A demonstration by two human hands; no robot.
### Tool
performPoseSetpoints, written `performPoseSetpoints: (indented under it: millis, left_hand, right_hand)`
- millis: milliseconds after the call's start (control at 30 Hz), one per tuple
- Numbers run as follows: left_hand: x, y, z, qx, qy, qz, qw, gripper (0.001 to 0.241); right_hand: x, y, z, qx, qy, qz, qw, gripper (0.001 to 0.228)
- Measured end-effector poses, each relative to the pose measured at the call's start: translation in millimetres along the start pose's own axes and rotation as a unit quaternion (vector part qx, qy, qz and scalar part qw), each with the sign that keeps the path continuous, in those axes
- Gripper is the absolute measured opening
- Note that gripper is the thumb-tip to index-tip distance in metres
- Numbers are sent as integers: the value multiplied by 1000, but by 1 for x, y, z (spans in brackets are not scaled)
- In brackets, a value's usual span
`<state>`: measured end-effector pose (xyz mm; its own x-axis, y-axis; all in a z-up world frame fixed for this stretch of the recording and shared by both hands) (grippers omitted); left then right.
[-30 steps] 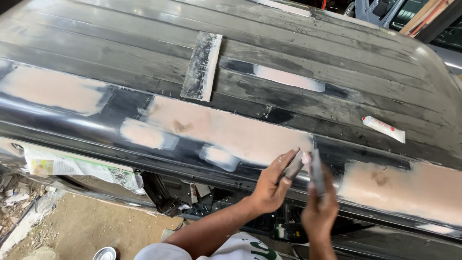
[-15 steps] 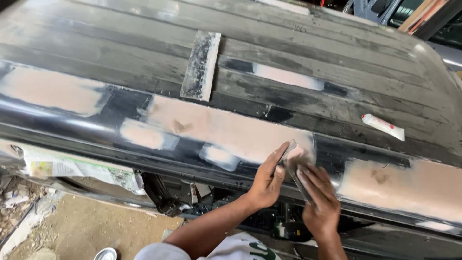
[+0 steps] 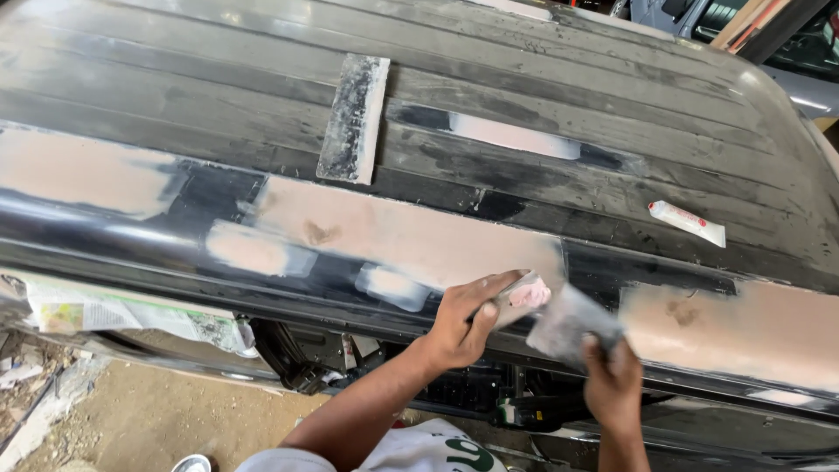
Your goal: The person applies body filler to a car hood using a putty knife and a mixing board. They scoop filler from a container, spread it onto the board, and then apply it to the surface of the hood, smoothing it out.
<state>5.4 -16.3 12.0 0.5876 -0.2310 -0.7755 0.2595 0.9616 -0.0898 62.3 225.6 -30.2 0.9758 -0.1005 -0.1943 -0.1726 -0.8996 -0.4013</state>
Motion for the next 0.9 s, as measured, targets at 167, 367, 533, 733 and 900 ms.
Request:
performPoseSetpoints:
  millis: [167, 367, 533, 733, 900]
  left_hand:
    - [8, 38, -4, 39, 59, 16, 997, 48]
    - [26, 49, 8, 83, -95, -85, 988, 81]
    - [26, 19, -11, 410, -333, 29, 848, 73]
    - [2, 0, 3, 186, -127, 12, 974, 59]
    - [4, 12, -3, 18, -56, 21, 998, 63]
  right_hand:
    - [-10, 30, -50, -470, 109, 196, 854, 47]
    - [-4, 24, -43, -438, 85, 168, 879, 45]
    - [6, 4, -98, -65, -370, -115, 919, 35]
    - [-9, 35, -62, -14, -186, -73, 980, 43]
    - [-11, 46, -36, 39, -217, 68, 973, 37]
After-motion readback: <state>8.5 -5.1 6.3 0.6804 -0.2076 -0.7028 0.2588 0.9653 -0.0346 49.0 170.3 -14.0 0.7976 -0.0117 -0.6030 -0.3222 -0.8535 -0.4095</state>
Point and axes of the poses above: each hand's wrist, its own x-axis away from the middle knuckle, its own y-axis out of the palm, z = x × y, the point moved 1 cm from there along -x, towards the middle knuckle, and after that the axes turned 5 degrees about -z, right-handed, at the moved point
